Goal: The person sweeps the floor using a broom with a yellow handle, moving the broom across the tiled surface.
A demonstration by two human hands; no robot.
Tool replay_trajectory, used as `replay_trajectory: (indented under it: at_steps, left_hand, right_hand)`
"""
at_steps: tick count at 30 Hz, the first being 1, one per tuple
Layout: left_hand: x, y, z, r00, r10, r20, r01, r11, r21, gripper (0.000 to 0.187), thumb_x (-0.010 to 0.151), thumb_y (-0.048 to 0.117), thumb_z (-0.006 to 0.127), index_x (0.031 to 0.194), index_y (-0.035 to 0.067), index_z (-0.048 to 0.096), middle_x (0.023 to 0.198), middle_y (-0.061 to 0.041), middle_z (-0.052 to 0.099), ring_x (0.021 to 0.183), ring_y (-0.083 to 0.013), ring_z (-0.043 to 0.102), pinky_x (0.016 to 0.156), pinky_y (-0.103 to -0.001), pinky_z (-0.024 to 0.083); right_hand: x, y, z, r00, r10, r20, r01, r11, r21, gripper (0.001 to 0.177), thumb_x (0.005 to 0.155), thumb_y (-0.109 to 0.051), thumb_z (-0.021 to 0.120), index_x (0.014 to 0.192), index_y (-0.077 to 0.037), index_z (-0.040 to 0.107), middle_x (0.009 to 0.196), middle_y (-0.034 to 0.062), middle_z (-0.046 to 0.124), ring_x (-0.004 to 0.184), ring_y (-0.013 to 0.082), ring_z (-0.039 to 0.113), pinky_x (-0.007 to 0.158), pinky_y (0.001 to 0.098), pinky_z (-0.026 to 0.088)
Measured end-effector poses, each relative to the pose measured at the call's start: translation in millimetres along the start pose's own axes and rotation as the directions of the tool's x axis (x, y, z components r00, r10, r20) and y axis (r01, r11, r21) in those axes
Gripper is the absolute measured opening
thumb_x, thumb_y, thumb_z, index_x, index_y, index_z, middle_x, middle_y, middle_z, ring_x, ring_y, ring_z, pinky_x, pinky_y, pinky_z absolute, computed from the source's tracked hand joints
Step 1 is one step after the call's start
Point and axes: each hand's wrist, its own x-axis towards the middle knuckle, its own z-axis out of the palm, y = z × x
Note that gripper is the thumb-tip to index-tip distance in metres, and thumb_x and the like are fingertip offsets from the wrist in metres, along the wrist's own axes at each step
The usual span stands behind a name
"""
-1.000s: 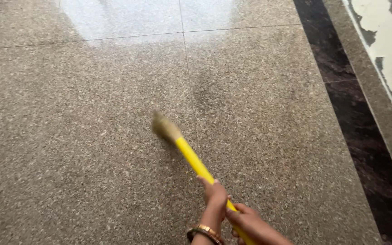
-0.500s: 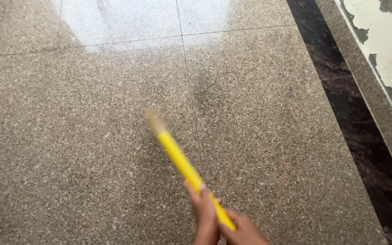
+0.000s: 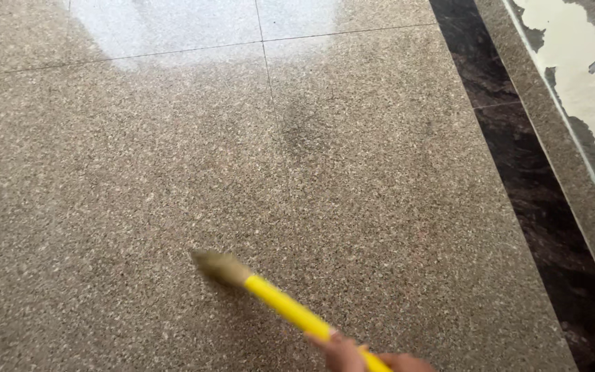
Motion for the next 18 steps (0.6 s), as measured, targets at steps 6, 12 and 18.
replay_trajectory:
  at_steps: [6,12,18]
  left_hand:
    - [-35,0,53,0.979,-0.056,0.198,0.007,0.97,0.243,0.08,0.107,0.031,0.039,0.161,0.034,-0.02,0.111,-0.02,0.068,0.07,-0.029,0.072,0.064,-0.042,0.062]
    - [-28,79,47,0.895,-0.11,0.433,0.009,0.973,0.23,0.087,0.107,0.027,0.041,0.158,0.036,-0.029,0.111,-0.017,0.061,0.074,-0.028,0.067,0.068,-0.041,0.063]
    - [-27,82,18,0.913,0.105,0.394,-0.114,0.993,-0.001,0.075,0.102,0.025,0.053,0.161,0.026,0.006,0.099,-0.016,0.066,0.074,-0.0259,0.069,0.066,-0.039,0.062]
  right_hand:
    - [-69,-38,-55,0.956,0.117,-0.269,-0.068,0.981,0.184,0.048,0.096,-0.043,0.066,0.136,-0.016,0.067,0.082,0.0,0.059,0.075,0.0115,0.054,0.063,0.0277,0.043]
    - [-84,-140,-48,0.935,0.193,-0.297,-0.079,0.931,0.355,0.048,0.097,-0.043,0.063,0.136,-0.015,0.062,0.061,0.0008,0.053,0.043,0.0123,0.049,0.04,0.0294,0.043]
    - [-81,-167,-23,0.916,0.14,-0.376,-0.058,0.973,0.221,0.052,0.095,-0.039,0.064,0.142,-0.019,0.058,0.064,0.0023,0.057,0.046,0.0133,0.053,0.042,0.03,0.045]
